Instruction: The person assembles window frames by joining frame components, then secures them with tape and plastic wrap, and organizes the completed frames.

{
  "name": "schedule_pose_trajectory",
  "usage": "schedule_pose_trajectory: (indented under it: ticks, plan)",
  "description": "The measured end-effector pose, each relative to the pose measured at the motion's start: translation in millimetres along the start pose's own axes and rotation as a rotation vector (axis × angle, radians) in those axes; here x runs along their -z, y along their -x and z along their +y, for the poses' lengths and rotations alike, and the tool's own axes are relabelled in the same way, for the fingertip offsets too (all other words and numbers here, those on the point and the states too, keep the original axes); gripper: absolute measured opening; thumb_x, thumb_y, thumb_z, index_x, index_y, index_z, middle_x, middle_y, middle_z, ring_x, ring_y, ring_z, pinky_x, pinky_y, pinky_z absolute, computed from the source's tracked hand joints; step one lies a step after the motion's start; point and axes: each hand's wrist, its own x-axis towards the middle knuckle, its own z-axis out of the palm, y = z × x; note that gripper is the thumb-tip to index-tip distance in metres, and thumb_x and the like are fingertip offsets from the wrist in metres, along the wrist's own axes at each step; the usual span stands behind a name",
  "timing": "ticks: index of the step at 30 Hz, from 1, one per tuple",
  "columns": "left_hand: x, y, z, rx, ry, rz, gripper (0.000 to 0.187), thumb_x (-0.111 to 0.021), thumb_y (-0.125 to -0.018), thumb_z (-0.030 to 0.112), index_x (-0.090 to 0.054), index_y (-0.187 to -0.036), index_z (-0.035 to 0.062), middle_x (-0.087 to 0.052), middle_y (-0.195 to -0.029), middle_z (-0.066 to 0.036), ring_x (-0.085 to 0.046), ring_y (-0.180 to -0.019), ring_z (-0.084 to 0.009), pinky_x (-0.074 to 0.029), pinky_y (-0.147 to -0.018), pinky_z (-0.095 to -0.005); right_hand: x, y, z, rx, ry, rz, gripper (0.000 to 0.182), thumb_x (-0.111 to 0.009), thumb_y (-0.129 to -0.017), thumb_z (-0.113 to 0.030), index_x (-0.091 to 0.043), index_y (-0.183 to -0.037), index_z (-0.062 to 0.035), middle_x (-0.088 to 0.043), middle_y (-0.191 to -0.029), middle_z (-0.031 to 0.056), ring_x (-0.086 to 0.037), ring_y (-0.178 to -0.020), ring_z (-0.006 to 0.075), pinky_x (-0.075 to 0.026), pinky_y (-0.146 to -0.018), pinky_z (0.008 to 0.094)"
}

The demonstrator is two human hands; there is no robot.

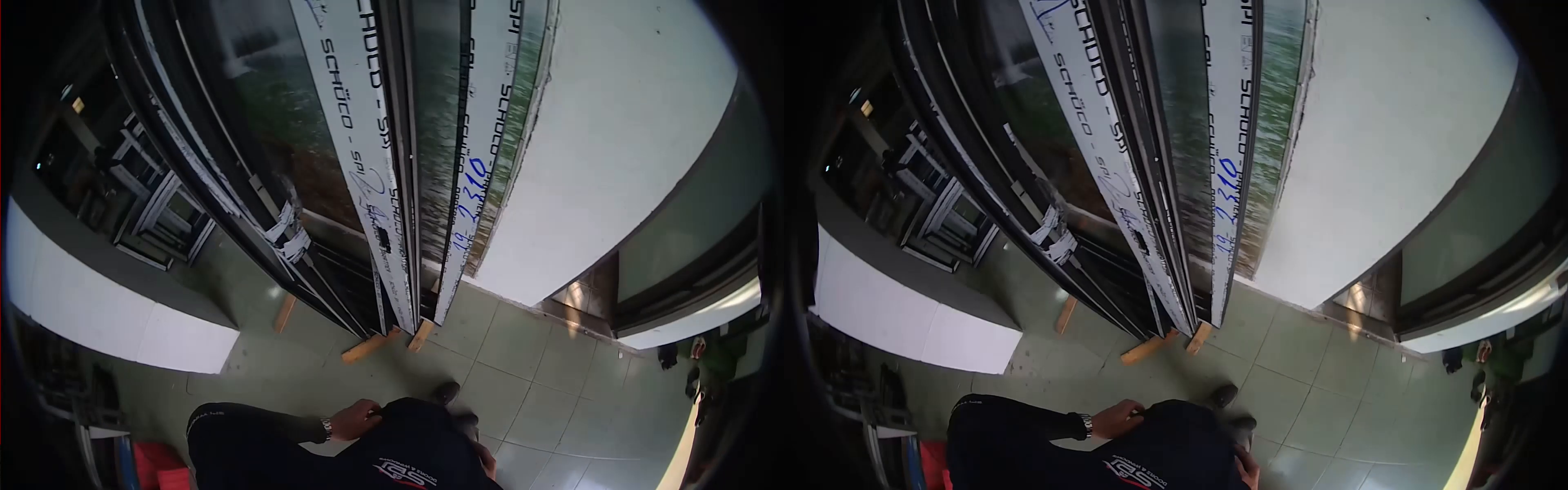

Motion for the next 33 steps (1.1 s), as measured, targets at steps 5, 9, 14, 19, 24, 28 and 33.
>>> schedule_pose_trajectory:
  ticks: [5,9,14,19,24,28,33]
  plan:
    - [-107,72,-27,0.314,0.531,0.138,0.045,-0.060,-0.097,0.031,-0.051,-0.130,0.0009,-0.062,-0.118,-0.019,-0.061,-0.111,-0.0321,-0.047,-0.096,-0.0397,49,-86,-116,0.323,0.087,-0.567,0.029,-0.064,-0.094,-0.025,-0.068,-0.117,-0.0080,-0.068,-0.108,0.0089,-0.060,-0.101,0.0174,-0.046,-0.088,0.0337]
    - [-163,60,-26,0.348,0.510,0.310,0.035,-0.064,-0.093,0.032,-0.058,-0.111,0.0022,-0.066,-0.106,-0.016,-0.064,-0.102,-0.0306,-0.050,-0.085,-0.0418,49,-123,-166,0.389,0.247,-0.784,0.031,-0.069,-0.092,-0.030,-0.071,-0.107,-0.0034,-0.072,-0.089,0.0118,-0.069,-0.081,0.0208,-0.055,-0.076,0.0344]
    - [-106,78,49,-0.003,-0.193,0.300,0.028,-0.066,-0.088,0.026,-0.061,-0.102,0.0021,-0.066,-0.094,-0.019,-0.065,-0.088,-0.0367,-0.050,-0.072,-0.0458,80,-121,-196,0.486,0.570,-0.880,0.027,-0.067,-0.093,-0.029,-0.069,-0.103,-0.0038,-0.069,-0.084,0.0158,-0.068,-0.077,0.0273,-0.053,-0.072,0.0375]
    - [-47,30,174,-0.167,-0.262,0.177,0.014,-0.065,-0.084,0.017,-0.065,-0.089,0.0044,-0.065,-0.076,-0.017,-0.065,-0.076,-0.0380,-0.050,-0.070,-0.0462,194,-50,-142,0.442,0.266,-0.660,0.021,-0.060,-0.098,-0.020,-0.066,-0.096,-0.0005,-0.067,-0.082,0.0162,-0.066,-0.076,0.0257,-0.051,-0.071,0.0366]
    - [-38,-67,269,-0.603,-0.477,0.005,0.009,-0.065,-0.082,0.015,-0.063,-0.084,0.0058,-0.063,-0.072,-0.015,-0.063,-0.071,-0.0377,-0.048,-0.064,-0.0467,265,44,-120,-0.020,-0.088,-0.534,0.020,-0.056,-0.101,-0.014,-0.064,-0.097,0.0038,-0.064,-0.078,0.0036,-0.057,-0.081,0.0084,-0.047,-0.073,0.0303]
    - [-80,-135,369,-0.870,-0.658,-0.201,0.015,-0.064,-0.081,0.019,-0.062,-0.082,0.0046,-0.064,-0.074,-0.016,-0.063,-0.070,-0.0377,-0.048,-0.063,-0.0465,284,74,-87,-0.038,-0.183,-0.416,0.022,-0.059,-0.100,-0.015,-0.065,-0.099,0.0058,-0.064,-0.081,0.0051,-0.061,-0.082,0.0124,-0.049,-0.079,0.0290]
    - [-146,-162,387,-0.956,-0.558,-0.529,0.027,-0.067,-0.087,0.026,-0.067,-0.092,0.0003,-0.070,-0.086,-0.015,-0.068,-0.077,-0.0332,-0.052,-0.067,-0.0413,256,52,-102,0.148,-0.503,-0.016,0.036,-0.062,-0.099,-0.021,-0.056,-0.124,0.0047,-0.068,-0.105,0.0126,-0.064,-0.100,0.0189,-0.050,-0.091,0.0331]
